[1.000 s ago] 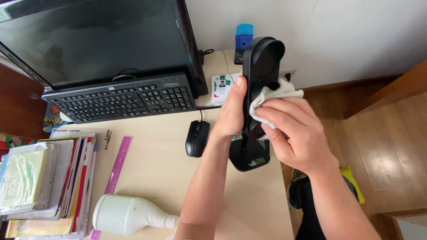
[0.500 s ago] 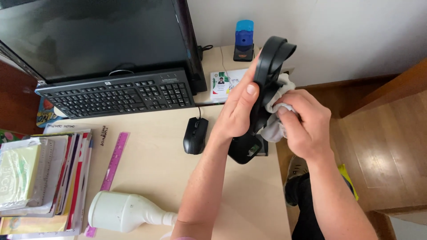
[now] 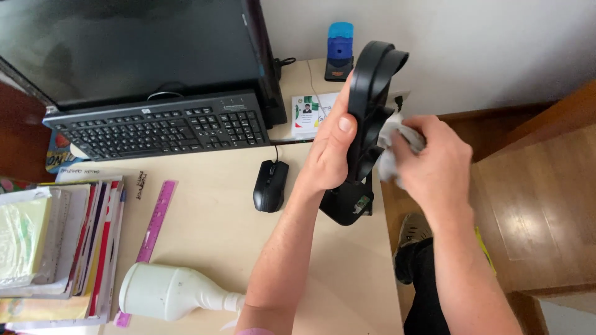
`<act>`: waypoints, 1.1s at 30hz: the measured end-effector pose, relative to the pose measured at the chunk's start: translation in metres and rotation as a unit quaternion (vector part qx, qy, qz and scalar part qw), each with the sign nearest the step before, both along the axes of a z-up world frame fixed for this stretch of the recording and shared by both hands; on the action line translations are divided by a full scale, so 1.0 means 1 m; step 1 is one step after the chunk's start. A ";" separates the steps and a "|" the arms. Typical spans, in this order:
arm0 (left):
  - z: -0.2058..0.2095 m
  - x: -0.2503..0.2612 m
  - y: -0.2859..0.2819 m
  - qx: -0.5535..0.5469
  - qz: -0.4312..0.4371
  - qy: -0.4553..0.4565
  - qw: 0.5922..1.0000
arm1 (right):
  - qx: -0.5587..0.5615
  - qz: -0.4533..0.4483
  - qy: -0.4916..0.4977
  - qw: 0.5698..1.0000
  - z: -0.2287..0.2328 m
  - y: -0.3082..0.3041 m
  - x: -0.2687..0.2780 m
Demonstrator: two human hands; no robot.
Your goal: Cleaning computer peripherals including a keyboard, monitor, and a plastic base using a cloth and spray.
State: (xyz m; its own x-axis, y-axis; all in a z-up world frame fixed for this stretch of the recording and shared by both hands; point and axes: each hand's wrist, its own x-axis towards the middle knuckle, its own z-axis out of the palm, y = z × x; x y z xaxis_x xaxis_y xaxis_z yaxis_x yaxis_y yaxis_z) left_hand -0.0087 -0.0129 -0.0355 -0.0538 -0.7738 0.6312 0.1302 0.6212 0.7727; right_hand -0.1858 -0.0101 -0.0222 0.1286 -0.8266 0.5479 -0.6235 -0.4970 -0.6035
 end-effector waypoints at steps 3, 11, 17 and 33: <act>0.009 0.002 0.005 -0.007 0.003 -0.010 1.000 | 0.020 0.005 0.005 1.000 0.007 0.007 -0.002; 0.010 0.006 0.010 -0.054 0.049 -0.104 0.992 | 0.097 0.151 -0.063 0.982 0.002 0.006 -0.013; 0.023 0.009 0.020 0.036 0.046 -0.192 0.980 | 0.096 0.005 0.098 0.991 -0.008 0.026 -0.005; 0.030 0.003 0.016 0.130 0.107 -0.178 0.969 | -0.289 0.193 0.189 0.918 0.028 0.036 0.018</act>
